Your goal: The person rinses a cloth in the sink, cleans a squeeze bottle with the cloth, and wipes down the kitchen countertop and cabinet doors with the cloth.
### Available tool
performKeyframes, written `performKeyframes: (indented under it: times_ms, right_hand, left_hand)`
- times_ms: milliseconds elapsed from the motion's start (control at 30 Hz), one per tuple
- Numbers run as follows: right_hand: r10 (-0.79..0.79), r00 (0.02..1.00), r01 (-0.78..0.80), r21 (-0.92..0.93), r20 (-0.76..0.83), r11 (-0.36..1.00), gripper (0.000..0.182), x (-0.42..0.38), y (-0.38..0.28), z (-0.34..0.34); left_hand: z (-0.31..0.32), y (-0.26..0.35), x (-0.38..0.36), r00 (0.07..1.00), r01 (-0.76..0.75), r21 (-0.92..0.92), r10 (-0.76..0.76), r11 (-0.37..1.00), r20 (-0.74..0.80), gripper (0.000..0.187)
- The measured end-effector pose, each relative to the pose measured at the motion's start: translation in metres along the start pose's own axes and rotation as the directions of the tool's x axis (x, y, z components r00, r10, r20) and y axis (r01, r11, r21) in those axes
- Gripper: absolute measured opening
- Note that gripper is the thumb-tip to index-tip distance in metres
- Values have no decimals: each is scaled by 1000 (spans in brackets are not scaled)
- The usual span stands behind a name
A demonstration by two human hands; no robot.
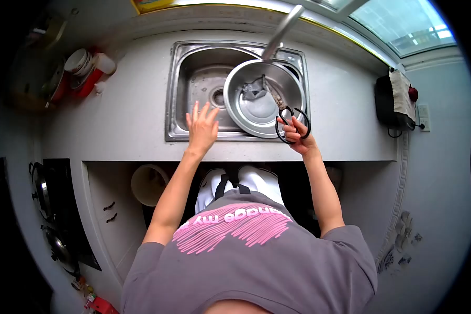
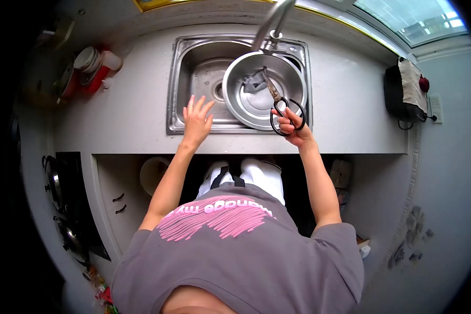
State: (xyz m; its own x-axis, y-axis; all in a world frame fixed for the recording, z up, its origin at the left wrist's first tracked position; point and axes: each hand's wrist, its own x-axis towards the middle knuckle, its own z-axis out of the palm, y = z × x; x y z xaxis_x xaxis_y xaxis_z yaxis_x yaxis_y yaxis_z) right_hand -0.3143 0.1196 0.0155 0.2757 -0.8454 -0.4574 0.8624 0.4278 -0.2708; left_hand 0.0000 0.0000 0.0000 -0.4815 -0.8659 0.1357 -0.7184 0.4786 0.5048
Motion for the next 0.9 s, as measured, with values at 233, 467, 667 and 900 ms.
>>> performKeyframes:
  times_ms: [233, 467, 667, 900]
  right_hand:
    - [-70, 997, 49, -458, -28, 887, 36, 27, 60, 65]
    - [-416, 886, -76, -950, -203, 303, 31, 45, 50, 49]
    - [-586, 807, -348, -860, -72, -374, 35, 73, 46, 50]
    - [-276, 958, -176, -929, -84, -326, 37, 98, 87, 204]
  left_hand:
    - [-71, -18, -4, 996, -72, -422, 91, 904, 24, 25]
    - [-11, -4, -21, 972, -224, -40, 221, 974, -76, 43]
    - [-27, -12, 5, 946, -288, -56, 274, 956, -174, 56]
    - [-73, -67, 28, 805, -588, -21, 583, 808, -105, 42]
